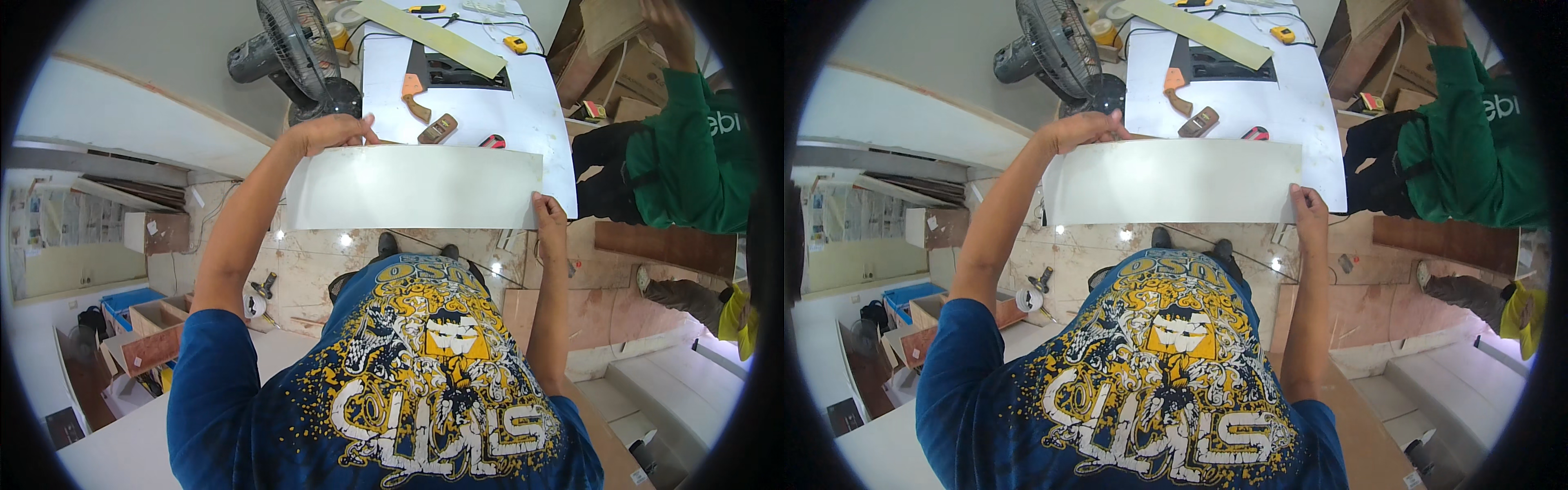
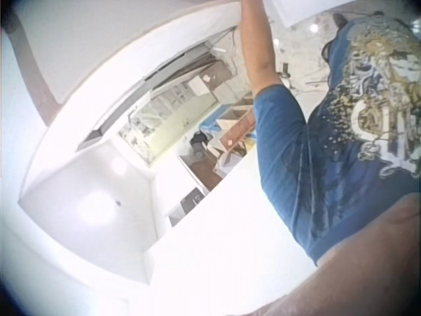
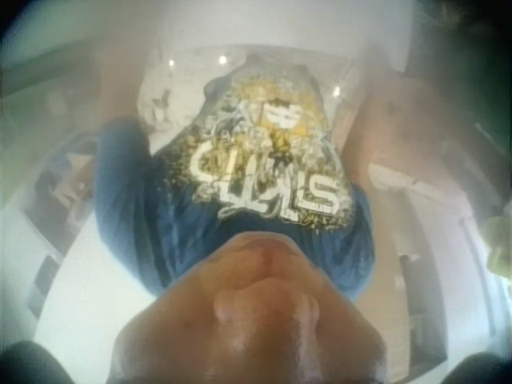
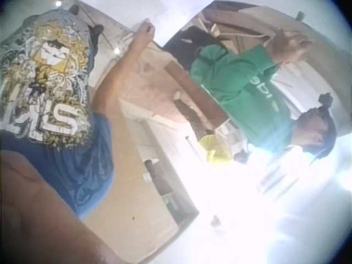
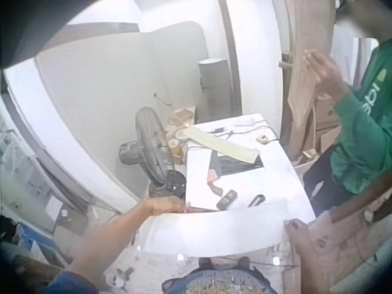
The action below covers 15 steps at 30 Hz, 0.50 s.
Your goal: The person assembles a wooden cabinet by attaching a trim piece to a white panel using a hammer and utility knife. They then join the panel to a larger wooden structure with another worker.
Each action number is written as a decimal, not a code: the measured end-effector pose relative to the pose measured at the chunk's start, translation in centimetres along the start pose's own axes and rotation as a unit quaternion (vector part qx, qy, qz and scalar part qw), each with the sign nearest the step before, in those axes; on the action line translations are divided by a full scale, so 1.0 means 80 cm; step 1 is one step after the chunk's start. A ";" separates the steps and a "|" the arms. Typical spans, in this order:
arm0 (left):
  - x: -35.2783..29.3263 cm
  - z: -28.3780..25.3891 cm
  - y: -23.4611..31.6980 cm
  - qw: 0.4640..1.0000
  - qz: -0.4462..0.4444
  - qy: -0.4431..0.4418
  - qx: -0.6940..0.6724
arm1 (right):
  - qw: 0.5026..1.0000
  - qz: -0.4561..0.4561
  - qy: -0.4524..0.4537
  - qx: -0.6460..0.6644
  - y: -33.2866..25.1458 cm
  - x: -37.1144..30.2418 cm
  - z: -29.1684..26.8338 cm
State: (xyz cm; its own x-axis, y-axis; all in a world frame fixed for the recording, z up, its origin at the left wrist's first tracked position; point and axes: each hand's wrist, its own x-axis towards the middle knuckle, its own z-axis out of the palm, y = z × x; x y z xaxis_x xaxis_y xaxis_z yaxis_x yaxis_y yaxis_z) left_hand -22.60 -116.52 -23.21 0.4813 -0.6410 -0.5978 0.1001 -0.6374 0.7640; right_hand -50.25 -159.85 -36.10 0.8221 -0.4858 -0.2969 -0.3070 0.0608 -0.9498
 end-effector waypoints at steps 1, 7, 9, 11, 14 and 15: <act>0.007 0.003 0.003 0.999 0.022 -0.012 0.038 | 1.000 0.016 0.003 0.008 0.005 -0.004 -0.003; 0.007 0.064 -0.011 0.960 0.099 0.079 0.248 | 0.995 0.025 -0.014 0.096 0.035 -0.030 -0.019; -0.009 0.092 -0.012 0.941 0.147 0.150 0.264 | 0.997 0.007 -0.005 0.080 0.034 -0.033 -0.026; -0.015 0.105 0.003 0.929 0.140 0.157 0.303 | 0.997 -0.015 0.006 0.070 0.044 -0.027 -0.037; -0.013 0.128 -0.006 0.886 0.210 0.225 0.347 | 0.996 -0.063 0.012 0.063 0.045 -0.012 -0.042; -0.001 0.130 -0.011 0.860 0.251 0.262 0.358 | 0.988 -0.130 0.086 0.000 0.028 -0.002 -0.042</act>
State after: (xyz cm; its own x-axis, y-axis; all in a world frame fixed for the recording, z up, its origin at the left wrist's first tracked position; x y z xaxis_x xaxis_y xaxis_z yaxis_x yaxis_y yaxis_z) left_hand -31.79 -120.35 -26.36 0.6527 -0.7510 0.0997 -0.7068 -0.5563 0.4370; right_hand -52.64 -162.59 -37.82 0.7798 -0.6256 -0.0226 -0.0975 -0.0857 -0.9915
